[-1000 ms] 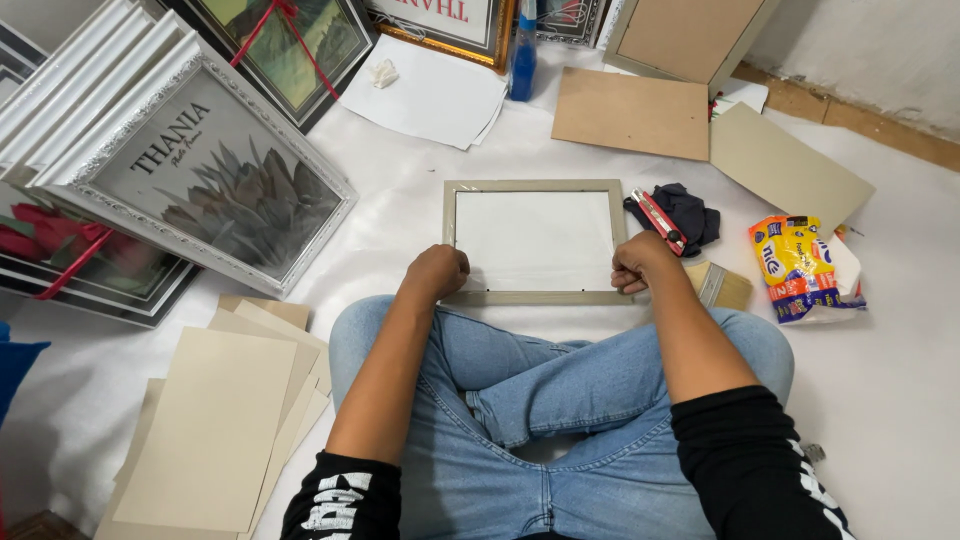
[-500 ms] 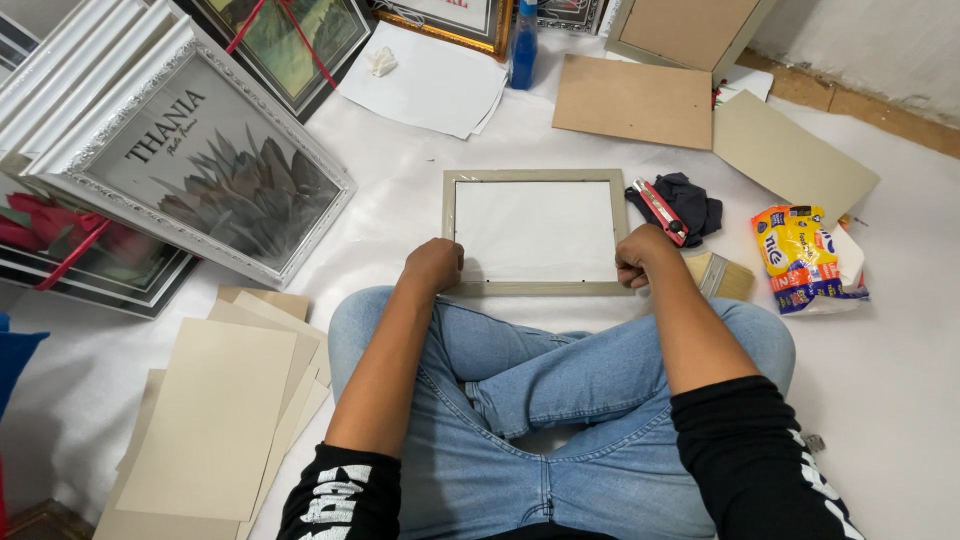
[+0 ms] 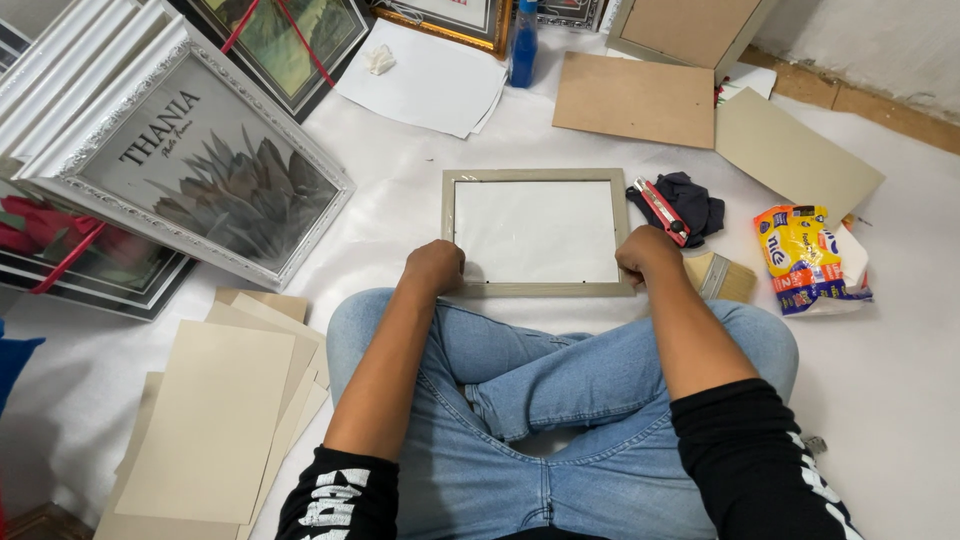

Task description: Assembling a picture frame by cleaning the glass and inserting the backing board.

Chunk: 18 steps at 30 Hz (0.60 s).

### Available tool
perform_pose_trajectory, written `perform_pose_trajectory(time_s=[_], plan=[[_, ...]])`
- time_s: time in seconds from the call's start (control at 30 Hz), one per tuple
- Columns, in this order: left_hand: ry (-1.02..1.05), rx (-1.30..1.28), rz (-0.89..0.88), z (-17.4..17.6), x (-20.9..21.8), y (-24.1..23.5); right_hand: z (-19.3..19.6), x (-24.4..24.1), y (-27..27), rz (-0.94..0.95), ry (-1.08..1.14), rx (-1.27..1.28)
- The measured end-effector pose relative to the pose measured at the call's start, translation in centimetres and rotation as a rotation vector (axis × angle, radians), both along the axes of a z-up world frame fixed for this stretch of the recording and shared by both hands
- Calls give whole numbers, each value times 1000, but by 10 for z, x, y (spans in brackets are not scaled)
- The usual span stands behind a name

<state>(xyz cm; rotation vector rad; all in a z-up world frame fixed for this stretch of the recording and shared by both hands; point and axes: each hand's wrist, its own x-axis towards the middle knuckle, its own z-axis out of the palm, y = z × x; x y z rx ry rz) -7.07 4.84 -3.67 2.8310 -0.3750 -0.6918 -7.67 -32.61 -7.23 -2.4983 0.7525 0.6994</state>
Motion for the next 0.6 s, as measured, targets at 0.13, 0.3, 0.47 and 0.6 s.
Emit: perform_pose_trajectory(time_s=[0.13,0.3,0.47,0.6], plan=[[-126,136,-235,11,-4,-13,27,9,19,99,-52,-185],[-272,174,-520,58,-31,-42,57,2,65,364,-267,-24],[-212,240,-503,20,-19,-42,73,1,89,454,-224,-44],[-226,217,-502,4,-17,-41,67,7,93,486,-201,-43]])
